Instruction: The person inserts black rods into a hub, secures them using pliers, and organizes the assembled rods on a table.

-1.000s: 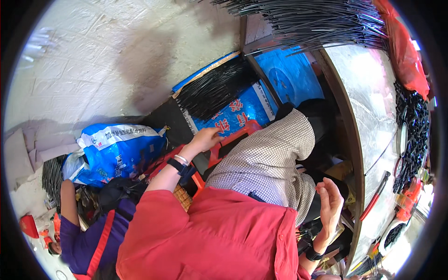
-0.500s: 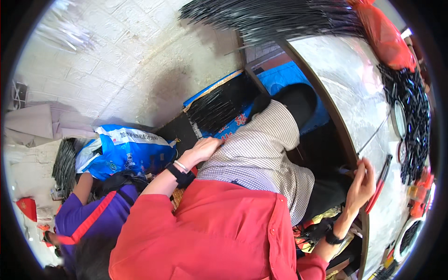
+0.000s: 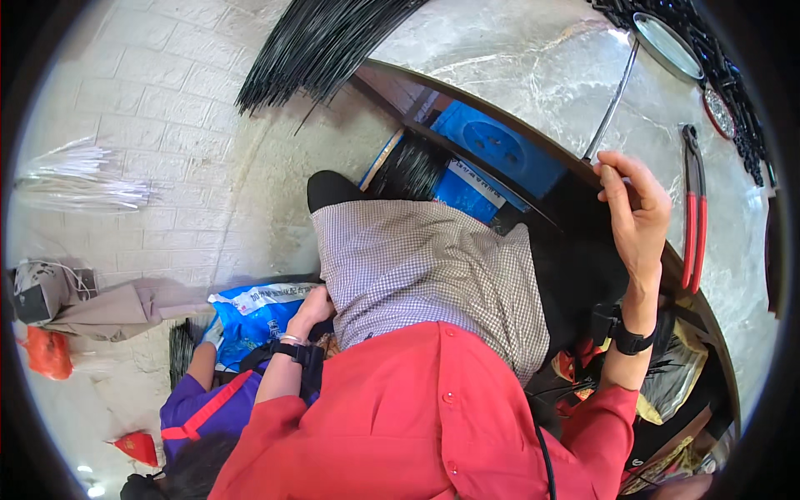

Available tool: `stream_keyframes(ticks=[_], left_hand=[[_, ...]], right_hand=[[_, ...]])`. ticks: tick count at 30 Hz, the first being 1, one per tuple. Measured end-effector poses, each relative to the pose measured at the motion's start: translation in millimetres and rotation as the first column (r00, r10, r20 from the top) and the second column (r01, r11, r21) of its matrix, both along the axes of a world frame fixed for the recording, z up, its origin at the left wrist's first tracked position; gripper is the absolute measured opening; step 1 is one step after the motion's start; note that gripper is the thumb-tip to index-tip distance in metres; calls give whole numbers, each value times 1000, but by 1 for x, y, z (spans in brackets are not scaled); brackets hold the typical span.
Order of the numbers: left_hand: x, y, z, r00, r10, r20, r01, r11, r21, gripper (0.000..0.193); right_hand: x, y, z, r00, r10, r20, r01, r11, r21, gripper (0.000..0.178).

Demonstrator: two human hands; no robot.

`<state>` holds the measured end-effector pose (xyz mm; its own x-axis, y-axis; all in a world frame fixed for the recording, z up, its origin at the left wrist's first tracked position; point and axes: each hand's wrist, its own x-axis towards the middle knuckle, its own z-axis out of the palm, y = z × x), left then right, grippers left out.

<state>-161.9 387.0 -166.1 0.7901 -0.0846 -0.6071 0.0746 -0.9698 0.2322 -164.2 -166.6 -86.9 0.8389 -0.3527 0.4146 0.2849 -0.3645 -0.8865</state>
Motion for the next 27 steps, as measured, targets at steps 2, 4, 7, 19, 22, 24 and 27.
stream_keyframes(ticks=[2,4,7,19,22,24,27], left_hand=[[-7,10,-8,1000,14,-15,-13,1000,21,29],[-13,16,-12,999,37,-30,-36,999,38,29],[-20,30,-23,1000,29,1,-29,997,-78,30],[5,22,-42,990,-136,44,141,982,-124,34],[16,2,-32,993,-117,-24,116,993,-35,37],[16,22,-50,993,-119,-12,118,991,-65,38],[16,47,-76,995,-97,8,96,974,-207,37]], right_hand=[[-2,-2,1,1000,4,-7,-4,1000,1,13],[-2,-1,1,1000,11,-21,-11,1000,1,13],[-1,0,0,999,14,-43,-15,999,-41,14],[-1,0,2,1000,-8,-25,7,998,-58,13],[-4,-1,-2,999,-29,-34,26,996,-86,13],[-4,0,-1,999,-29,-31,26,996,-89,13],[-3,2,0,999,-27,-28,25,996,-89,13]])
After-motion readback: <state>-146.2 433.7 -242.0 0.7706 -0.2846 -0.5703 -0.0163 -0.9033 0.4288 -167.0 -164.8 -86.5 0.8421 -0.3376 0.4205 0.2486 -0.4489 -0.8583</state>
